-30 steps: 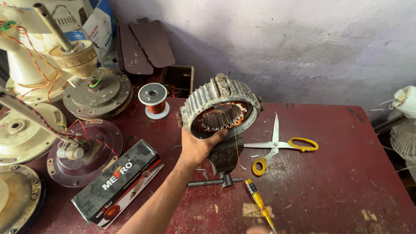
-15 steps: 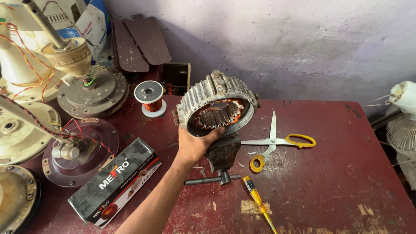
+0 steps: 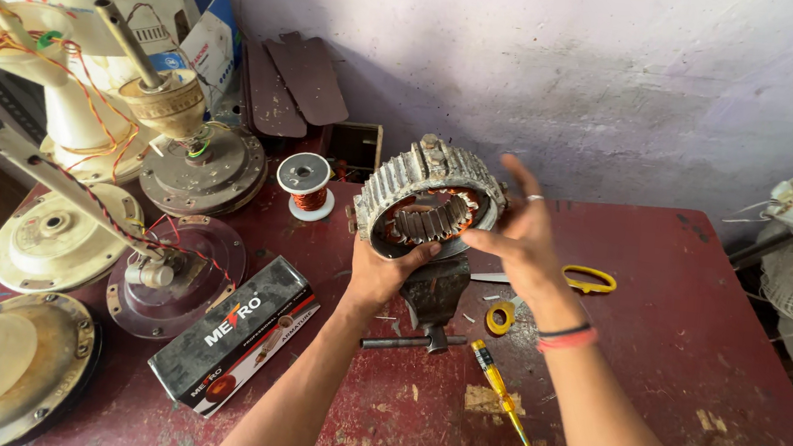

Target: The person uses a screwdriver to adjust and secure copper windings inside a motor stator held in a bench vise. They repeatedly tap the stator with the screwdriver handle and pull or tuck wires into the slots, working on different sections of the stator throughout the clip.

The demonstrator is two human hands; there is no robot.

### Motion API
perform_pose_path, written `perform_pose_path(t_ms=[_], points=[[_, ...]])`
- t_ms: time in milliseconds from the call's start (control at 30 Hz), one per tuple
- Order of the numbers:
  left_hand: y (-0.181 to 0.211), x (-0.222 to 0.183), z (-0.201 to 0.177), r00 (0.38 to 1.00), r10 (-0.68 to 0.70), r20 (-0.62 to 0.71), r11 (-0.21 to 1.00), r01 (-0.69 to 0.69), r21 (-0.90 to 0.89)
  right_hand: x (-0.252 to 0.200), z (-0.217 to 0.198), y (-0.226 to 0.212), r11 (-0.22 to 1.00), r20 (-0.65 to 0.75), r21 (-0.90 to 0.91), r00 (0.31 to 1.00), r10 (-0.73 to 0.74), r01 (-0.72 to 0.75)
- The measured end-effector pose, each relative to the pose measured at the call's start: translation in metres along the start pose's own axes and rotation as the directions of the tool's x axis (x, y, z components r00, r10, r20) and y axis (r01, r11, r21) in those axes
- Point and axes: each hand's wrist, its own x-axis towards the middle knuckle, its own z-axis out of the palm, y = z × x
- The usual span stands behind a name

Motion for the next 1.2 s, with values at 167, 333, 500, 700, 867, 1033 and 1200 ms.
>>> perform_pose_path(t_ms=[167,333,500,700,867,1033,1200], points=[[0.0,-0.001,0.0,0.999,0.035,0.016,0.998,-0.034,-0.06,0.008,0.012,0.031,0.988,0.026,0.127,0.996,0.081,-0.084],[-0.002,0.0,-0.001,1.0,0.028,-0.001,0.999,-0.028,0.029,0.007,0.007,0.032,0.995,0.085,0.043,0.993,0.086,-0.09],[-0.007,0.002,0.0,1.0,-0.007,-0.006,1.0,0.007,-0.024,0.012,-0.005,0.033,0.989,0.124,-0.128,0.989,0.085,-0.069],[-0.008,0.002,0.002,0.998,-0.046,-0.047,0.996,0.043,-0.075,0.017,-0.014,0.043,0.956,0.169,-0.291,0.986,0.014,0.036],[-0.01,0.005,0.001,0.999,0.01,-0.046,1.0,-0.011,-0.006,0.018,-0.022,0.05,0.96,0.206,-0.279,0.978,0.023,0.036],[-0.014,0.009,-0.002,1.0,-0.029,-0.011,0.977,0.031,0.209,0.019,-0.03,0.053,0.909,0.222,-0.408,0.975,0.009,0.084],[-0.013,0.01,-0.003,1.0,-0.009,-0.002,0.972,0.01,0.234,0.017,-0.031,0.056,0.871,0.191,-0.487,0.981,0.037,0.062]])
